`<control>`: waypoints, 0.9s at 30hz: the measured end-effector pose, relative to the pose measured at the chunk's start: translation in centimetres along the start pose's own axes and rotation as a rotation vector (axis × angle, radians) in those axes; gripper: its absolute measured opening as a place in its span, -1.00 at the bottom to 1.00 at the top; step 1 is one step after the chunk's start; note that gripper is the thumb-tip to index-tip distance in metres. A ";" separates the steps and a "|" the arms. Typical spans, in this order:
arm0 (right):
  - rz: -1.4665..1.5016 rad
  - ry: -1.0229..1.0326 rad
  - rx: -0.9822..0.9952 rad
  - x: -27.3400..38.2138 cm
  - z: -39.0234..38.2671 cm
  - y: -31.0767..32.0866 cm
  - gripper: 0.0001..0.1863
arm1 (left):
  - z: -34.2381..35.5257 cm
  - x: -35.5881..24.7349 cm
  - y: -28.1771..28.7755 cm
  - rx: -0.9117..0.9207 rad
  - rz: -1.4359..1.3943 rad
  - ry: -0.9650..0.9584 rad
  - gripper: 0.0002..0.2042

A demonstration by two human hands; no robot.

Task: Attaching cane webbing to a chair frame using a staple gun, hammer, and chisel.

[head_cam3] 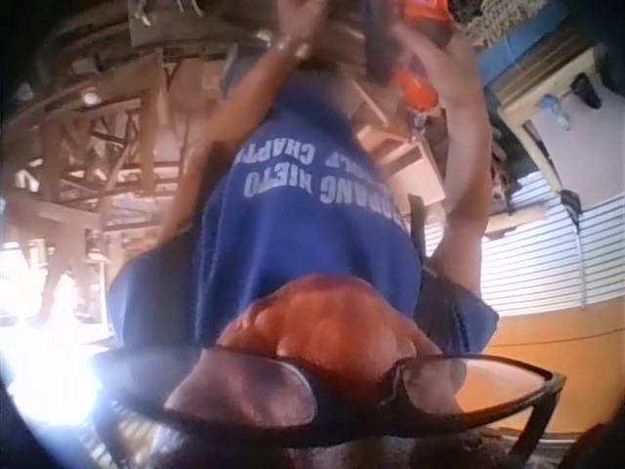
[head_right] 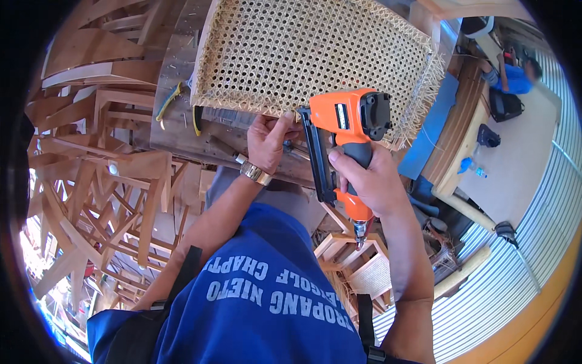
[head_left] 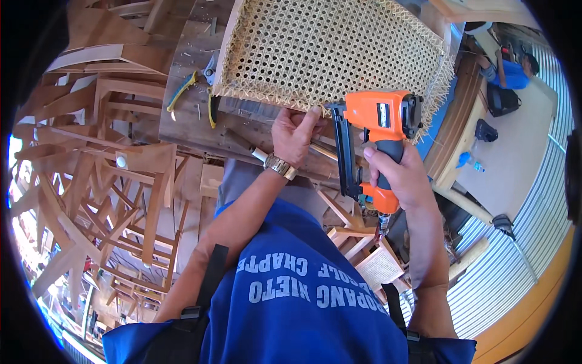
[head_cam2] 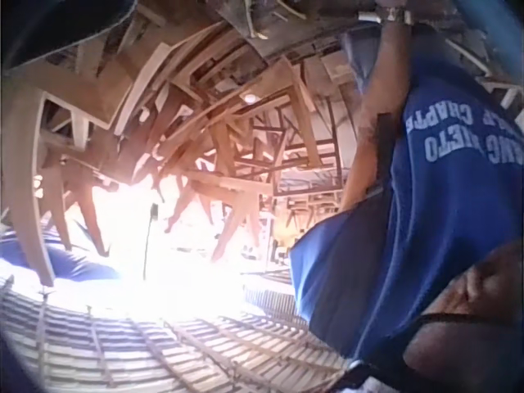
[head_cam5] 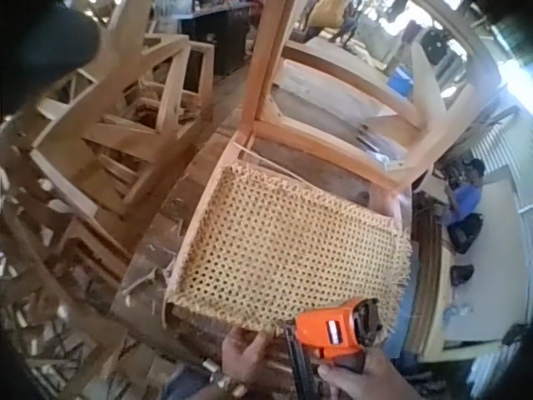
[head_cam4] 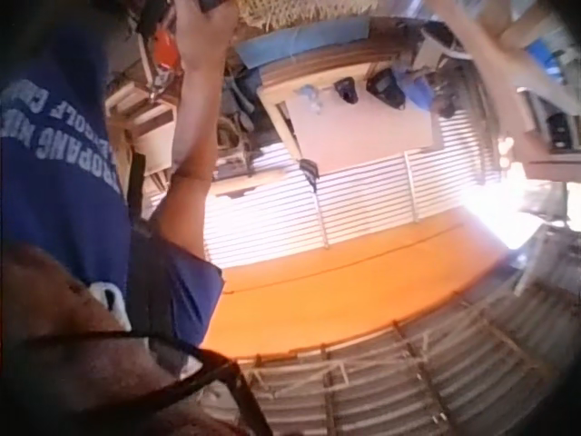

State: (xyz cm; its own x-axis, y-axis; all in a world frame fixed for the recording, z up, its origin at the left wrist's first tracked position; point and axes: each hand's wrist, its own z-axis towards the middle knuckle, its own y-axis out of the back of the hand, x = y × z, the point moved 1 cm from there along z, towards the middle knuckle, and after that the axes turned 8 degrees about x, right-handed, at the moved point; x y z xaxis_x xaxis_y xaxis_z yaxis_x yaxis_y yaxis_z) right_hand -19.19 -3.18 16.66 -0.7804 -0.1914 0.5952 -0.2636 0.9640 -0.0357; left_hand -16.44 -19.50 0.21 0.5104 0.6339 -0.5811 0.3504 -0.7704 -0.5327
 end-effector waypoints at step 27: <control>0.175 -0.299 -0.291 5.2 1.4 -6.9 -0.72 | -0.5 1.1 1.7 0.019 0.213 0.072 -0.79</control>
State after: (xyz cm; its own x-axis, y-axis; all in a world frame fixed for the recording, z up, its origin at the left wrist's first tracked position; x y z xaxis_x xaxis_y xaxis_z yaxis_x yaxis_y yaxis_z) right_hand -22.22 -11.11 18.93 -0.9398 -0.0249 0.3409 0.0239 0.9901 0.1380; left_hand -14.92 -20.17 -0.99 0.6261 0.4501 -0.6367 0.2141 -0.8844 -0.4147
